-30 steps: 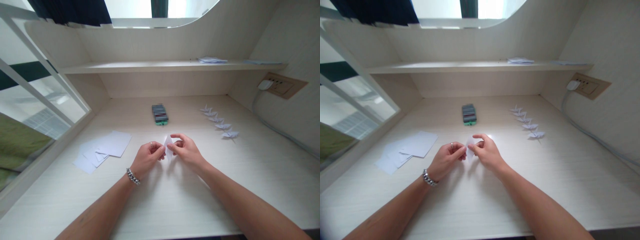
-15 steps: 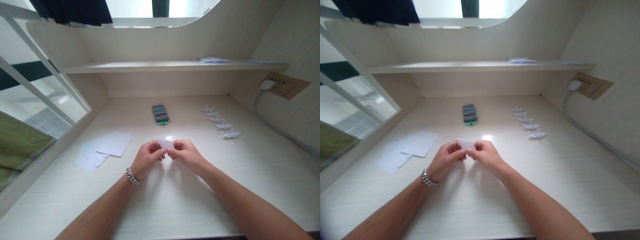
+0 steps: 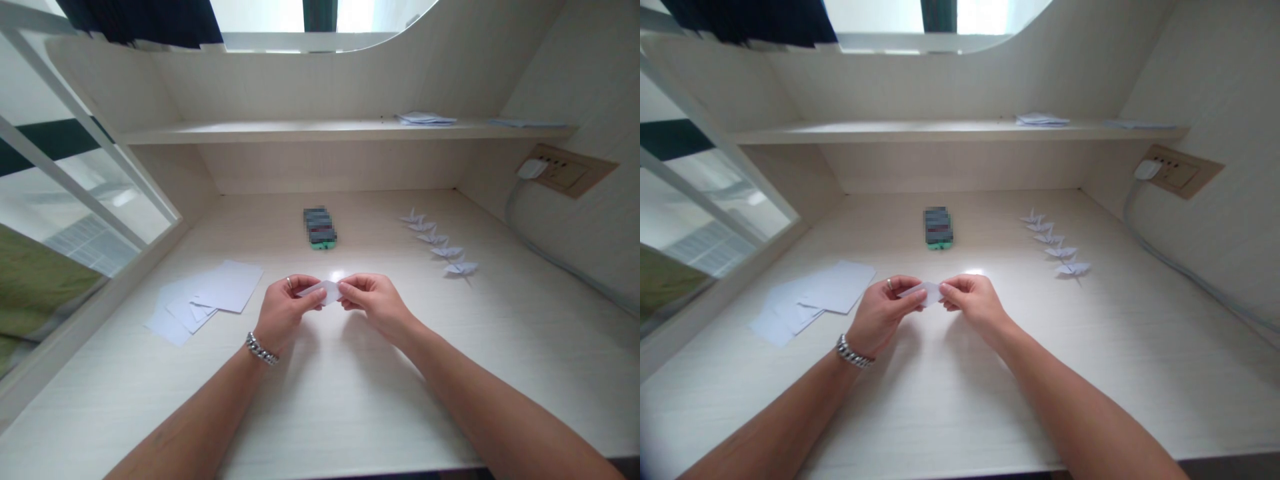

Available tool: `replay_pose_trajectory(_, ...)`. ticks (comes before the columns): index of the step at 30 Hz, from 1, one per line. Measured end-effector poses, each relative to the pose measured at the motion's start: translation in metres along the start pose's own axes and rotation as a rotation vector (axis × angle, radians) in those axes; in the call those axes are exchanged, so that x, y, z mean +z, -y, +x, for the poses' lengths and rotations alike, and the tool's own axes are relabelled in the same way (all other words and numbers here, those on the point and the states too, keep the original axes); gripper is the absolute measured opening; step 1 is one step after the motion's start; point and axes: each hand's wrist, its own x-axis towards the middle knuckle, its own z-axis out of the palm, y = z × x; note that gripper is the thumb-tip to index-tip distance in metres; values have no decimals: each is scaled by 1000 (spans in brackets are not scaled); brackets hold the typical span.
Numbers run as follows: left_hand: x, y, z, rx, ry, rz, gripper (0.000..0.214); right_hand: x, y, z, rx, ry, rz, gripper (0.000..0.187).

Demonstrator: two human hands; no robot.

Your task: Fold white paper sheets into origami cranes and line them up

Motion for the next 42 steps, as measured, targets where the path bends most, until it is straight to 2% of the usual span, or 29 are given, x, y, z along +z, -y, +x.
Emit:
replay_pose_trajectory(11, 0, -1, 0, -8, -63, -1, 37, -7, 6, 2, -22, -144, 33, 43)
replay_pose_trajectory(13, 1, -2, 0, -4, -68, 18, 36, -8, 4, 2, -29, -110, -9, 44)
replay_pose_trajectory(16, 3, -2, -2, -10, -50, 52, 35, -4, 0, 0, -57, 33, -125, 41)
replay_pose_trajectory(18, 4, -3, -3, -10, -26, 64, 34, -1, -2, -1, -101, 67, -146, 36)
replay_pose_trajectory(31, -1, 2, -2, 105, 14, 125, 34, 3, -7, -3, -210, -35, -187, 32)
replay_pose_trajectory(42, 1, 1, -4, 123, -8, 130, 25, 2, -8, -3, -223, -40, -162, 25)
